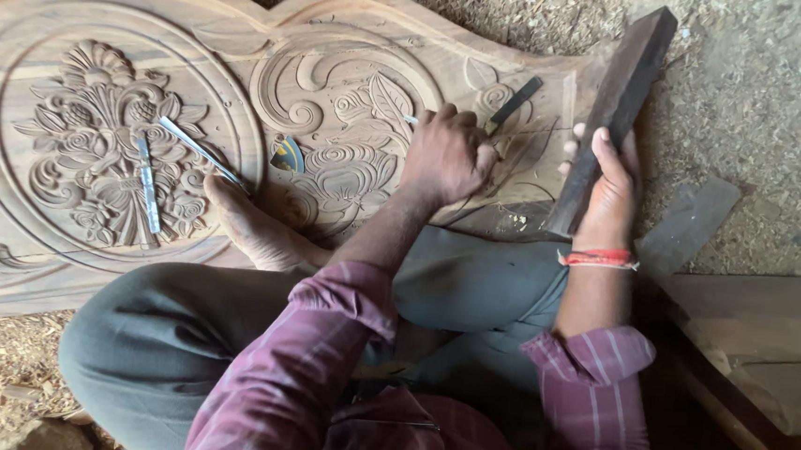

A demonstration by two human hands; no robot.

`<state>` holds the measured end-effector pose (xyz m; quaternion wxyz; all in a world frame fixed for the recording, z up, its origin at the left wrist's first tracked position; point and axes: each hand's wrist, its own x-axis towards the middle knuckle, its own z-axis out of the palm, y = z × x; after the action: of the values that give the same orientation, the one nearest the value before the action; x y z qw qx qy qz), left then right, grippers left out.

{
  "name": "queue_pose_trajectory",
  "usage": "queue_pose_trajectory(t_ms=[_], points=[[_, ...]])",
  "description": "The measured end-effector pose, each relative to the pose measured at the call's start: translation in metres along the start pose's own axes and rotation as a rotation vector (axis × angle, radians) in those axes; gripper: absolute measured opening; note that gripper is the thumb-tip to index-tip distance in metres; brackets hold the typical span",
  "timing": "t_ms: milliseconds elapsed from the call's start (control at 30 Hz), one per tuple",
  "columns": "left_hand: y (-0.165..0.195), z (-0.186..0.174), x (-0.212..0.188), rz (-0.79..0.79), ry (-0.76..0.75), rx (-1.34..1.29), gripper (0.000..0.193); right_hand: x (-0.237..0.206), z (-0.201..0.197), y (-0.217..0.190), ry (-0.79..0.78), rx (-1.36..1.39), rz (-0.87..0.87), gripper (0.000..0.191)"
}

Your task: The person carves a floral design into a large wooden panel using a chisel and mallet. They sit on the floor, holding the chisel with one hand and striking it with a mallet to shape the wood.

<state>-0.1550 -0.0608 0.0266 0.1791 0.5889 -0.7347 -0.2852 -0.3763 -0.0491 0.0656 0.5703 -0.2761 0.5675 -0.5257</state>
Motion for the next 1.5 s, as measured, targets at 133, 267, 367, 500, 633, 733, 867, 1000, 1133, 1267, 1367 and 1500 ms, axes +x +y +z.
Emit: queue_pose_trajectory(t_ms=[133, 267, 367, 500, 633, 733, 867, 1000, 1133, 1267, 1367, 1500], points=[[-0.033, 0.01, 0.012, 0.016, 0.083, -0.057, 0.036, 0.006, 0.004, 0.005, -0.036, -0.033, 0.022, 0.031], [-0.05, 0.024, 0.011, 0.07, 0.136, -0.146, 0.031, 0.011, 0.014, 0.006, -0.075, -0.12, 0.008, 0.035], [-0.05, 0.03, 0.013, 0.043, 0.159, -0.165, 0.031, 0.006, 0.024, 0.001, -0.094, -0.157, -0.016, 0.042], [-0.049, 0.028, 0.022, -0.024, 0.101, -0.163, 0.035, -0.019, 0.041, -0.003, -0.035, -0.154, -0.015, 0.048], [-0.047, 0.025, 0.023, -0.074, 0.004, -0.147, 0.038, -0.053, 0.069, 0.011, 0.018, -0.081, -0.028, 0.046], [-0.048, 0.024, 0.019, -0.004, 0.064, -0.141, 0.038, -0.078, 0.09, 0.032, 0.048, -0.03, 0.011, 0.056], [-0.048, 0.022, 0.02, -0.017, 0.016, -0.109, 0.042, -0.105, 0.109, 0.063, 0.046, -0.041, -0.012, 0.073], [-0.046, 0.019, 0.024, -0.077, -0.106, -0.076, 0.043, -0.113, 0.114, 0.087, 0.018, -0.1, -0.068, 0.075], [-0.047, 0.017, 0.023, -0.058, -0.037, -0.092, 0.041, -0.107, 0.109, 0.095, -0.042, -0.165, -0.101, 0.075], [-0.049, 0.025, 0.023, -0.047, 0.082, -0.111, 0.039, -0.101, 0.106, 0.096, 0.086, -0.137, -0.026, 0.083], [-0.051, 0.034, 0.026, -0.042, 0.157, -0.14, 0.039, -0.097, 0.105, 0.095, 0.016, -0.168, -0.042, 0.083], [-0.056, 0.043, 0.034, -0.089, 0.154, -0.124, 0.044, -0.092, 0.103, 0.092, -0.051, -0.159, -0.141, 0.08]])
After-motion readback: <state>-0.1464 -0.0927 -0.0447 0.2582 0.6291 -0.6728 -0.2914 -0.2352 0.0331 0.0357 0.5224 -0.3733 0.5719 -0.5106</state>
